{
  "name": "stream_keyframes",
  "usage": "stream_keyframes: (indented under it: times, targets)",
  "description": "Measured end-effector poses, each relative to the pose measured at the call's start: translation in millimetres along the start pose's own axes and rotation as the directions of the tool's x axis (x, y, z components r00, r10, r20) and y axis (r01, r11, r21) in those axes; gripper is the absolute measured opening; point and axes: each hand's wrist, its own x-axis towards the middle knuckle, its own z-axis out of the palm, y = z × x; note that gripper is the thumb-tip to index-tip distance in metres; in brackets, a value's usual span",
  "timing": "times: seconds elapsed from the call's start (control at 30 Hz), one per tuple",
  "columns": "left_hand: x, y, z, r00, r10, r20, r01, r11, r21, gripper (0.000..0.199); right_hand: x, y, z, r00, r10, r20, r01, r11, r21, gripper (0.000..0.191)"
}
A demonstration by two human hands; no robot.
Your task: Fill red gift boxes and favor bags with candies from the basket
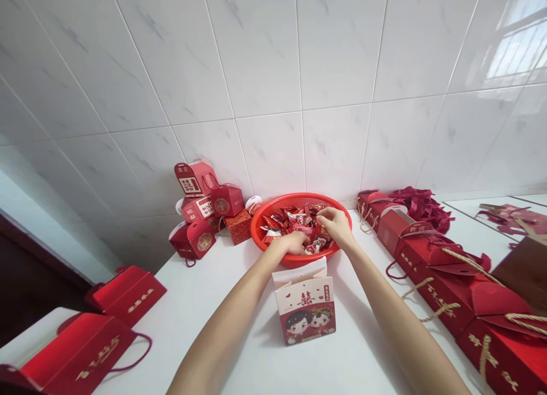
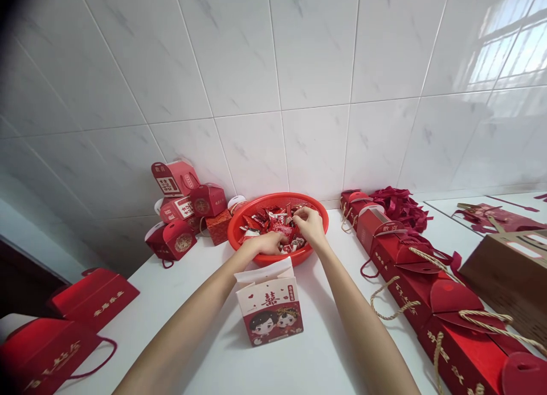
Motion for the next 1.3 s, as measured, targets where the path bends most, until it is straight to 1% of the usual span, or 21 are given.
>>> stream_keyframes:
  times: [0.07,0.13,0.2,0.23,0.3,0.37,0.43,0.5,0.57,0.63,0.7,0.77,0.8,0.87,0.93,0.97,1.03,1.1,1.17,1.23,1.3]
  targets:
    - [-2,0,1.2,0.999,0.020,-0.028,-0.020,0.999,-0.025,0.009,0,0,0,1.000,-0.003,0.000,0.003,1.000,0.004,0.012]
    - [-4,1,1.9,0.996,0.035,-0.083,-0.042,0.996,-0.077,0.022,0,0,0,1.000,-0.009,-0.001,0.009,1.000,0.009,0.011]
    - [-7,3,1.6,0.982,0.022,-0.186,-0.053,0.985,-0.166,0.039,0,0,-1,1.000,-0.017,0.003,0.017,1.000,0.016,0.011]
    - [-7,4,1.0,0.971,0.005,-0.238,-0.056,0.977,-0.207,0.044,0,-1,-1,1.000,-0.021,0.009,0.021,1.000,0.020,0.013]
    - [-8,5,-0.8,0.941,-0.017,-0.338,-0.076,0.962,-0.261,0.045,0,-1,0,0.999,-0.032,0.028,0.031,0.999,0.031,0.018]
    - [-7,6,-2.7,0.907,0.017,-0.421,-0.142,0.953,-0.268,0.040,0,-1,1,0.997,-0.043,0.064,0.040,0.998,0.045,0.025]
    - [-6,5,-3.9,0.865,0.051,-0.499,-0.214,0.937,-0.276,0.038,0,0,2,0.991,-0.055,0.123,0.047,0.997,0.068,0.032]
    - [-6,4,-4.1,0.844,0.056,-0.534,-0.241,0.928,-0.283,0.036,-1,1,4,0.980,-0.063,0.187,0.046,0.994,0.095,0.035]
    - [-6,3,-3.4,0.843,0.037,-0.536,-0.227,0.928,-0.294,0.038,-1,3,4,0.977,-0.061,0.204,0.040,0.993,0.108,0.032]
    - [-7,4,-2.6,0.845,0.006,-0.535,-0.194,0.935,-0.297,0.047,0,5,3,0.985,-0.050,0.164,0.033,0.994,0.108,0.026]
    - [-8,6,-2.5,0.836,-0.028,-0.548,-0.161,0.943,-0.293,0.056,2,7,2,0.994,-0.040,0.105,0.029,0.994,0.105,0.020]
    - [-9,7,-3.4,0.824,-0.055,-0.563,-0.129,0.951,-0.282,0.055,3,9,1,0.998,-0.032,0.054,0.026,0.994,0.104,0.017]
    - [-9,8,-4.1,0.825,-0.068,-0.562,-0.106,0.957,-0.271,0.052,4,10,1,0.999,-0.025,0.031,0.022,0.994,0.103,0.016]
    - [-10,8,-5.3,0.839,-0.098,-0.535,-0.044,0.968,-0.245,0.047,5,12,1,1.000,-0.007,-0.008,0.007,0.995,0.100,0.015]
    - [-11,8,-5.4,0.872,-0.110,-0.478,0.001,0.975,-0.223,0.040,6,13,2,0.999,0.007,-0.031,-0.004,0.995,0.100,0.016]
    - [-11,8,-4.8,0.892,-0.104,-0.440,0.005,0.975,-0.220,0.035,6,13,2,0.999,0.008,-0.037,-0.004,0.995,0.099,0.018]
    - [-11,7,-2.6,0.946,-0.060,-0.318,-0.008,0.978,-0.209,0.030,6,13,3,0.999,0.004,-0.043,-0.001,0.996,0.089,0.025]
    - [-11,5,0.1,0.987,0.004,-0.163,-0.032,0.984,-0.173,0.033,5,12,3,0.999,0.002,-0.039,0.001,0.998,0.067,0.033]
    - [-8,3,2.0,0.998,0.043,-0.053,-0.049,0.990,-0.133,0.039,4,12,3,1.000,0.003,-0.023,-0.002,0.999,0.041,0.034]
    - [-5,1,2.5,0.999,0.040,-0.022,-0.042,0.993,-0.109,0.045,3,11,3,1.000,0.001,0.001,-0.001,1.000,0.021,0.026]
    - [-2,0,2.0,1.000,0.015,-0.003,-0.015,0.996,-0.087,0.044,2,10,3,1.000,-0.003,0.021,0.003,1.000,0.003,0.018]
